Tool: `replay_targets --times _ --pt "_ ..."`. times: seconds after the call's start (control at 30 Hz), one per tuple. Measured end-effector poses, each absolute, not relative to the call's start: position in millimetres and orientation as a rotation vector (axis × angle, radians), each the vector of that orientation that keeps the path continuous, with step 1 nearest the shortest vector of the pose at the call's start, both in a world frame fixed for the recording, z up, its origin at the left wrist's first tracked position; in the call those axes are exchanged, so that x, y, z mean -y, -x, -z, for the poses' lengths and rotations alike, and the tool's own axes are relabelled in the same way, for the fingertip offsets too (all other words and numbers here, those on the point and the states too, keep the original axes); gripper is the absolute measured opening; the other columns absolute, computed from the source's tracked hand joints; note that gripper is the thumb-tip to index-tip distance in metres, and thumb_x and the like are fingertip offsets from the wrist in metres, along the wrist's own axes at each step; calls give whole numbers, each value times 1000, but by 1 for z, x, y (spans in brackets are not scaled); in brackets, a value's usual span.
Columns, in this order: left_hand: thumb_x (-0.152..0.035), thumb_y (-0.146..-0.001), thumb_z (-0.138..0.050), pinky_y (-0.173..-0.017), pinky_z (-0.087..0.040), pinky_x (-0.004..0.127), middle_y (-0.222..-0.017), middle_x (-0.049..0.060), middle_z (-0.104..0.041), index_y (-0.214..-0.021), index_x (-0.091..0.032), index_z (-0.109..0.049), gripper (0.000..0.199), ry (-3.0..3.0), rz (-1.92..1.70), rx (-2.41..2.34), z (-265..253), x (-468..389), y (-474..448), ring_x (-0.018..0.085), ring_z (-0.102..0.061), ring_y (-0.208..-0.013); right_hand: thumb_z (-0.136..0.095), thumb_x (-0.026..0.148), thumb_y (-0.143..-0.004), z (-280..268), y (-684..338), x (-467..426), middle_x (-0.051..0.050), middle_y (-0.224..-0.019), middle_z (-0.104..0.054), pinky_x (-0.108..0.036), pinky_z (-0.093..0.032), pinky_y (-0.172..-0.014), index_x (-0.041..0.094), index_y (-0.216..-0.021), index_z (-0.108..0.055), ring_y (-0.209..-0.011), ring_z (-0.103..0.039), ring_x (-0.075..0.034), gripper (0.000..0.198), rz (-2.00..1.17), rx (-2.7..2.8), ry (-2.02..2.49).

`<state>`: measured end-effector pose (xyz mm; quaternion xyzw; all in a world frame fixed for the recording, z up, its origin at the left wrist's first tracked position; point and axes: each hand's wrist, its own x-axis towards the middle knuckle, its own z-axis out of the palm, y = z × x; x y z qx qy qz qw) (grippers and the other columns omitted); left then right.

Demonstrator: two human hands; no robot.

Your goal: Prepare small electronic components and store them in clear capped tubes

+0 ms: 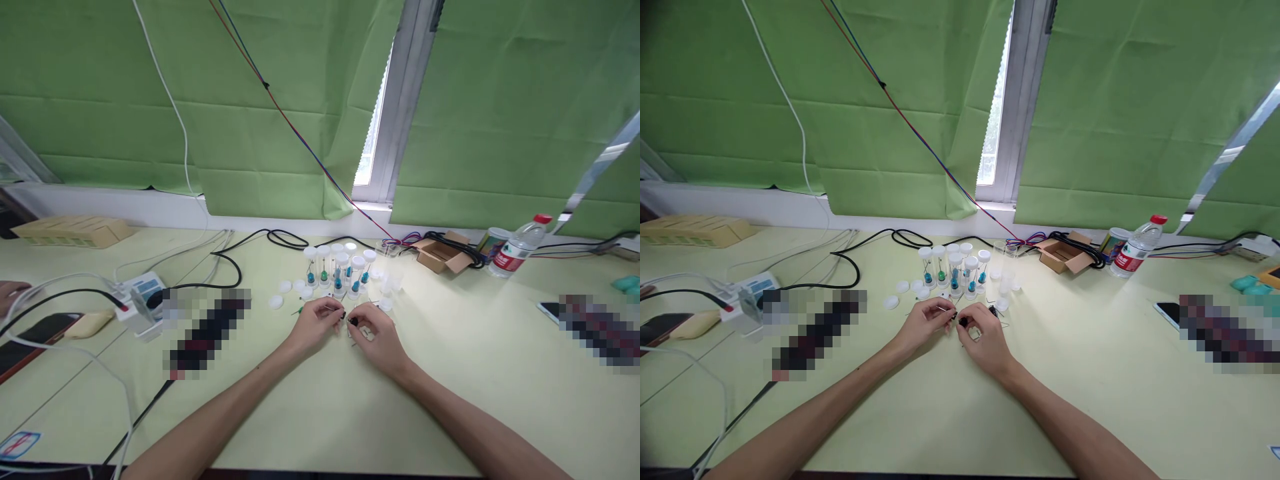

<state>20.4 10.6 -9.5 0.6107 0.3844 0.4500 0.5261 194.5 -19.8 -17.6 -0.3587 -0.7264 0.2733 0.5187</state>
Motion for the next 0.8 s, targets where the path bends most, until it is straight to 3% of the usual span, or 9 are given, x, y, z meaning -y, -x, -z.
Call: replay_targets --times 0.8 --pt "-31 -76 -74 -64 -45 26 -78 4 -63 -82 -13 -69 20 -1121 -976 -722 4 -3 -24 12 -56 -65 -54 18 -90 14 -192 27 -7 -94 -59 -33 -55 -75 24 -102 -64 -87 -60 -19 17 -715 1787 800"
